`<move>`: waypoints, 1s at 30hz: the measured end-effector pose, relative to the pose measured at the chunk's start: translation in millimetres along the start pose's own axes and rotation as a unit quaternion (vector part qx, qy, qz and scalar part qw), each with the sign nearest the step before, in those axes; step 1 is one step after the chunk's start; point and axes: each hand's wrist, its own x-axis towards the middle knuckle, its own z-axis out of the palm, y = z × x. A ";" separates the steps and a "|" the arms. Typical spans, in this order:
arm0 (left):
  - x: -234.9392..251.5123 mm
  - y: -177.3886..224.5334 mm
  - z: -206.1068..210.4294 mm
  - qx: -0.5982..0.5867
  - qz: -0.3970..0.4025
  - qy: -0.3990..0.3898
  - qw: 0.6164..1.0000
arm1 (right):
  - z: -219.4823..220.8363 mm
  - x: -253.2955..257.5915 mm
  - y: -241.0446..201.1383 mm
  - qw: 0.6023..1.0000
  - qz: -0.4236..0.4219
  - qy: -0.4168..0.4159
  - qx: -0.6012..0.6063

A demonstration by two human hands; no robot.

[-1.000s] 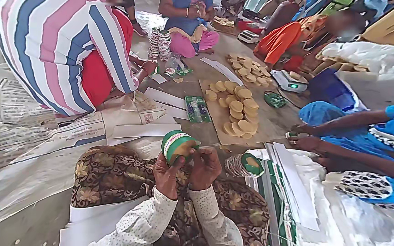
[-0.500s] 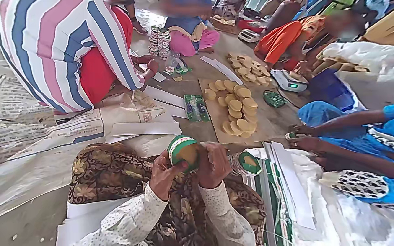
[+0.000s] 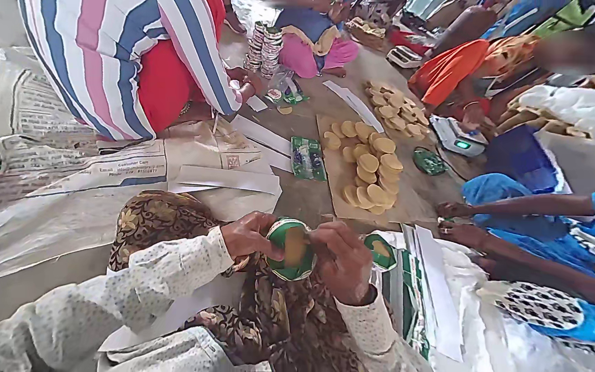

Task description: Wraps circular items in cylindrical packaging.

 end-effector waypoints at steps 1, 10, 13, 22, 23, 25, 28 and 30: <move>1.1 4.5 -2.9 0.018 -0.006 -0.015 1.000 | 0.1 -0.6 -0.8 0.999 -0.035 -0.006 -0.027; 3.6 12.7 -11.6 0.229 -0.093 -0.134 0.960 | 5.3 -9.3 -16.0 0.992 -0.053 -0.111 -0.005; 6.0 17.0 -9.8 0.267 -0.115 -0.119 0.949 | 16.3 -15.9 -15.0 0.992 -0.099 -0.068 -0.047; 15.4 -5.2 -7.0 0.403 -0.065 0.104 0.907 | 73.9 -45.7 -13.9 0.973 0.210 0.012 0.092; 19.6 -8.9 -2.6 0.413 -0.060 0.124 0.900 | 83.5 -47.6 -9.9 0.954 0.256 0.056 0.144; 30.6 -19.7 6.4 0.431 -0.045 0.158 0.888 | 101.2 -48.4 0.1 0.887 0.354 0.139 0.261; 56.6 -52.8 15.7 0.467 0.030 0.222 0.856 | 119.0 -47.8 22.3 0.802 0.464 0.192 0.323; 80.9 -83.9 16.5 0.493 0.080 0.265 0.825 | 124.6 -53.3 44.4 0.776 0.508 0.181 0.328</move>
